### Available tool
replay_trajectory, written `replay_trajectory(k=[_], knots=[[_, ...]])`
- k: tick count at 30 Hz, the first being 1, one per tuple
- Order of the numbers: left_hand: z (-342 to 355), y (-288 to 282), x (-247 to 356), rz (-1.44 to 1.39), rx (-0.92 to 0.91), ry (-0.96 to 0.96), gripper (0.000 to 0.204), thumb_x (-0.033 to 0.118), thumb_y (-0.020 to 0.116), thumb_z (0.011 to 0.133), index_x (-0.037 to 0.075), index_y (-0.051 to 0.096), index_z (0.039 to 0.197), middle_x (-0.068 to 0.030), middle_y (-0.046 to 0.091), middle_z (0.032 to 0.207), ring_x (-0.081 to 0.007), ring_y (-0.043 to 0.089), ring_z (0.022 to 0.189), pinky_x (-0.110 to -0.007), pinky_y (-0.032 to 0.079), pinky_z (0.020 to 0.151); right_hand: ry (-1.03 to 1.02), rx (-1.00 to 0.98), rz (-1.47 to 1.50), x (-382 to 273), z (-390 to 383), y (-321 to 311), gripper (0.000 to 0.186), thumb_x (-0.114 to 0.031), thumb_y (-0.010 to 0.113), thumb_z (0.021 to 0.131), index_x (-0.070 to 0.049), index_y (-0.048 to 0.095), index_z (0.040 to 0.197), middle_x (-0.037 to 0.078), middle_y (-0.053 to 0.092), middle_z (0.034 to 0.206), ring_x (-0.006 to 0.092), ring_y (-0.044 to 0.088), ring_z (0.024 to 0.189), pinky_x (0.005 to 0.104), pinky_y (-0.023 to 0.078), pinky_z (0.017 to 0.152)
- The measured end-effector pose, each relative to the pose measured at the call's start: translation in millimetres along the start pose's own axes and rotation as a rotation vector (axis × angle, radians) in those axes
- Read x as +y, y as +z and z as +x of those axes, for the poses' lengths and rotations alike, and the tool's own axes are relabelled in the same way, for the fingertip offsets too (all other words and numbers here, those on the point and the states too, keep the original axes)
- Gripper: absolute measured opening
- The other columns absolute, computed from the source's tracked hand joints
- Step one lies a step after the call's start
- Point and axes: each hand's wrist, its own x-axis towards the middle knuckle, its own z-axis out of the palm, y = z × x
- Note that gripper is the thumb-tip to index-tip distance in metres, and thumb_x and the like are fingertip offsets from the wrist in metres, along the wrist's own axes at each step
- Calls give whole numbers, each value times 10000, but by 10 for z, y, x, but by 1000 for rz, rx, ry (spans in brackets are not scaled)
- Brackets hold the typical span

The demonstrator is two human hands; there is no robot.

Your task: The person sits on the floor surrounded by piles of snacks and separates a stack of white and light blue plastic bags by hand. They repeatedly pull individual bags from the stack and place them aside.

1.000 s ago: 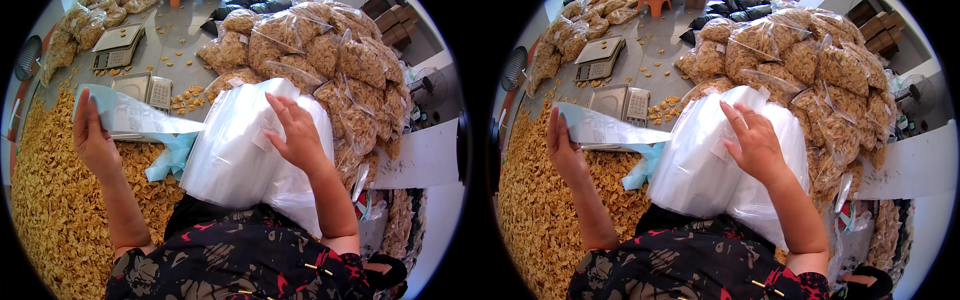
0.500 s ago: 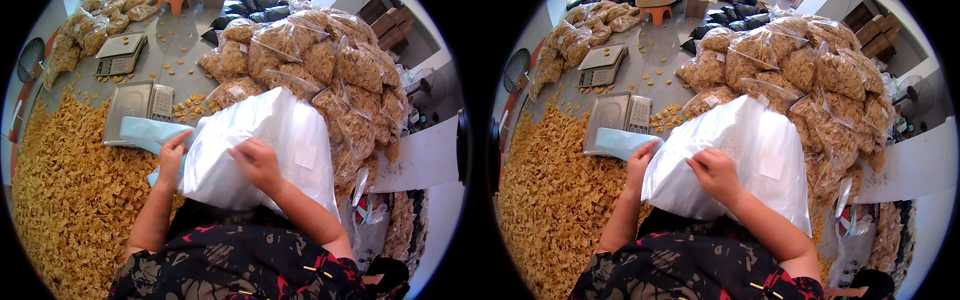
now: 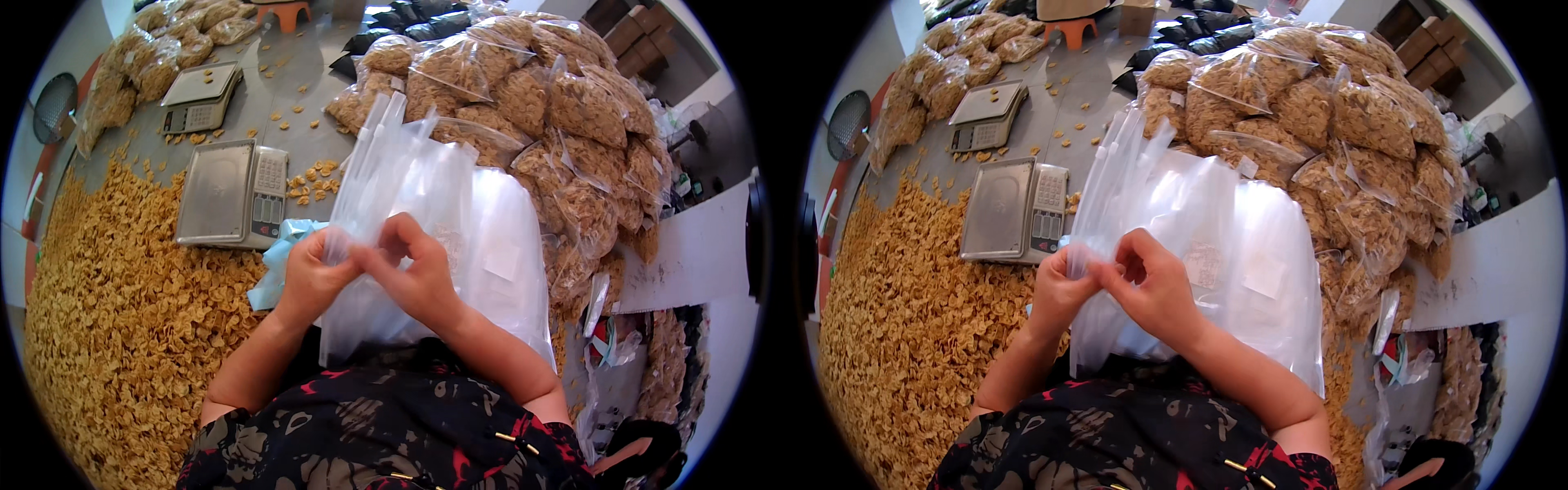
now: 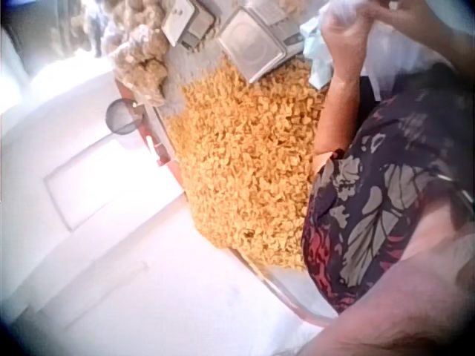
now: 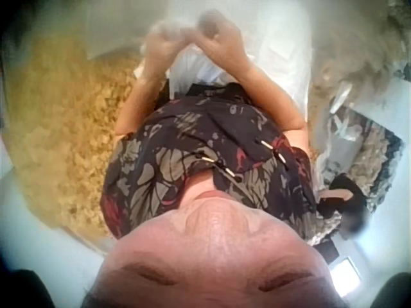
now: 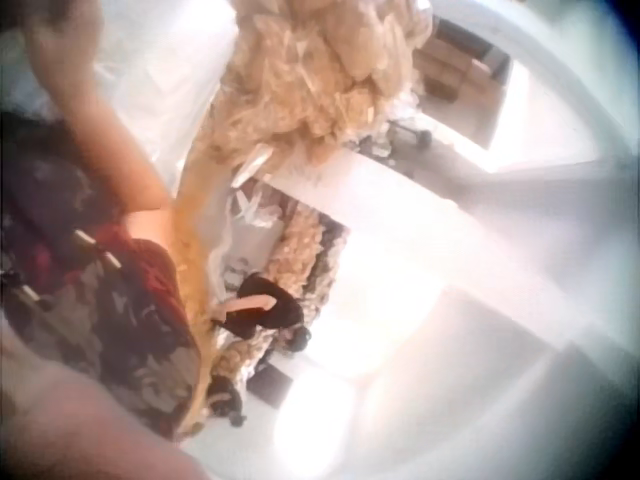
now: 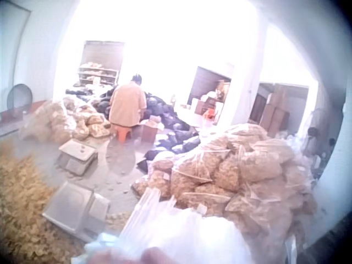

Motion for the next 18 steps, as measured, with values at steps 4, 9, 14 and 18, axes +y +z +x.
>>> replay_trajectory(k=[4, 9, 14, 18], knots=[[10, 104, 91, 148, -42, 40, 171, 118, 744, 826, 43, 613, 745, 50, 577, 699, -29, 488, 645, -207, 398, 573, 81, -10, 48, -63, -66, -226, 113, -99, 641, 897, 2, 619, 852, 55, 598, 691, 66, 539, 590, 219, 419, 537], [26, 103, 66, 13, -66, -36, 144, 127, 729, 850, 70, 617, 780, 52, 595, 739, -29, 500, 650, -185, 397, 599, 32, 199, 47, 9, -401, -468, 101, -71, 590, 933, 14, 642, 916, 44, 635, 757, 77, 615, 699, 219, 482, 636], [103, -33, -36, -46, 72, 26, 151, 162, 697, 885, 68, 640, 782, 71, 577, 710, -15, 470, 626, -186, 370, 570, -80, 502, 80, 1, -738, -1031, 96, -80, 572, 954, 1, 621, 943, 24, 639, 842, 71, 573, 746, 213, 465, 698], [217, -277, -102, -60, 178, -38, 171, 215, 665, 912, 55, 668, 853, 35, 630, 755, -31, 536, 644, -181, 421, 599, 37, 670, 86, 47, -1081, -1568, 61, -86, 589, 947, -31, 609, 927, -13, 622, 846, 45, 530, 749, 184, 423, 709]])
